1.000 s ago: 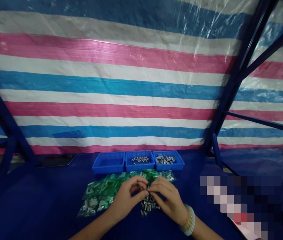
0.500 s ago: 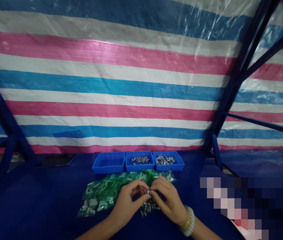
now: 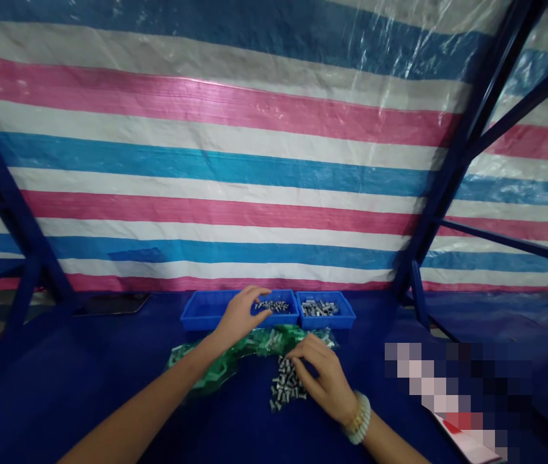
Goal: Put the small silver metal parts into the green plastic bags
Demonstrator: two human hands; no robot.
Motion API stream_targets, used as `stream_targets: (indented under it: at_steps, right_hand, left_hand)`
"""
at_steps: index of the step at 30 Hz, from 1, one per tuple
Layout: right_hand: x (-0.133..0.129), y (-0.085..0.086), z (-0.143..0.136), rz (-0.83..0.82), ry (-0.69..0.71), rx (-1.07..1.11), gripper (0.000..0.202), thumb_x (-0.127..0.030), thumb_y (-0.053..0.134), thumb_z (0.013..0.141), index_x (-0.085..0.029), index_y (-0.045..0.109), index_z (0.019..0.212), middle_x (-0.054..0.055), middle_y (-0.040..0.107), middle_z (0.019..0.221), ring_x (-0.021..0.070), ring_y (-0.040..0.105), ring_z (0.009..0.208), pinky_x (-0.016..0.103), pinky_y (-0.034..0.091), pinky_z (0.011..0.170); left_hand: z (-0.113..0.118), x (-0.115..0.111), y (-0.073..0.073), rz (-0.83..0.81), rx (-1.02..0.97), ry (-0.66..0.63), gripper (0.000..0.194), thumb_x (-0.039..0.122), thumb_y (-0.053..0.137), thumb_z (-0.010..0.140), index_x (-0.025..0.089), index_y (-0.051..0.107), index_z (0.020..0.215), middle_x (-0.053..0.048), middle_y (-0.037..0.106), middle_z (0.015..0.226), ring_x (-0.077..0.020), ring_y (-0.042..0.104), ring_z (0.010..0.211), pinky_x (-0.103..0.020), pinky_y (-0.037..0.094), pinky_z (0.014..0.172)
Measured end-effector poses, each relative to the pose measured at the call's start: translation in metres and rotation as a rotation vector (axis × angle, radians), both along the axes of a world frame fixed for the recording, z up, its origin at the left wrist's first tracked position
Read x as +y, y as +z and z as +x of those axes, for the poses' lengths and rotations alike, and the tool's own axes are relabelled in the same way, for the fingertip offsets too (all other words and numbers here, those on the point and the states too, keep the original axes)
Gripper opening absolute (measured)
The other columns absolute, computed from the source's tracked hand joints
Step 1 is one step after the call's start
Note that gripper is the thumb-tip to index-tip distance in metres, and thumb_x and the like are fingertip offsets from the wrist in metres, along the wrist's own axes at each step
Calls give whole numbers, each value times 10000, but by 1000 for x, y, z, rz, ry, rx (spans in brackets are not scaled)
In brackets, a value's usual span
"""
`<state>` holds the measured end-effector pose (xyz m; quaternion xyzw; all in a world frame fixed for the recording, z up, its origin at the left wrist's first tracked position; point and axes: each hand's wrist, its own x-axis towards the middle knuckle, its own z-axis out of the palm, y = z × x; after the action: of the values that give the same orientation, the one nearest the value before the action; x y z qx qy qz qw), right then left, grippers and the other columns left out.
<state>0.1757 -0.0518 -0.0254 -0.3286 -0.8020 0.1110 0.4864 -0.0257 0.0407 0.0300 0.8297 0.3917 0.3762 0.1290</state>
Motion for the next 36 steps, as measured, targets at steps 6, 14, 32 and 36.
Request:
stream_targets:
  at_steps: [6,14,32,36]
  right_hand:
    - [-1,-1,-3,44,-41,25,143,-102,535,860,-188,649,854,36,636,718,188,552,715,336,453,679]
    - [-1,-1,-5,40,-116,0,190,-128,491,876,-191,538,703,12,547,654,168,483,661,316,401,649]
    - [-2,-2,-6,-18,-65,19,162,-142,461,930,-190,589,843,29,576,729,180,512,712,335,410,693]
    - [-4,0,-6,-39,-41,19,159,-143,468,938,-198,616,926,39,616,783,189,543,749,346,425,724]
  left_hand:
    - [-12,-41,-23,-87,301,-274,96,156,632,814,206,667,888,-19,677,847,-202,617,835,-307,457,754]
    - [-2,-65,-47,-175,358,-302,128,108,627,815,190,644,912,-17,658,829,-179,612,770,-256,449,715]
    - [-6,-58,-54,-209,179,-291,267,51,559,726,174,693,922,-12,631,746,-144,588,658,-237,470,634]
    - [-6,-58,-51,-411,-121,-267,230,116,593,726,160,741,897,-34,635,781,-136,585,638,-244,469,604]
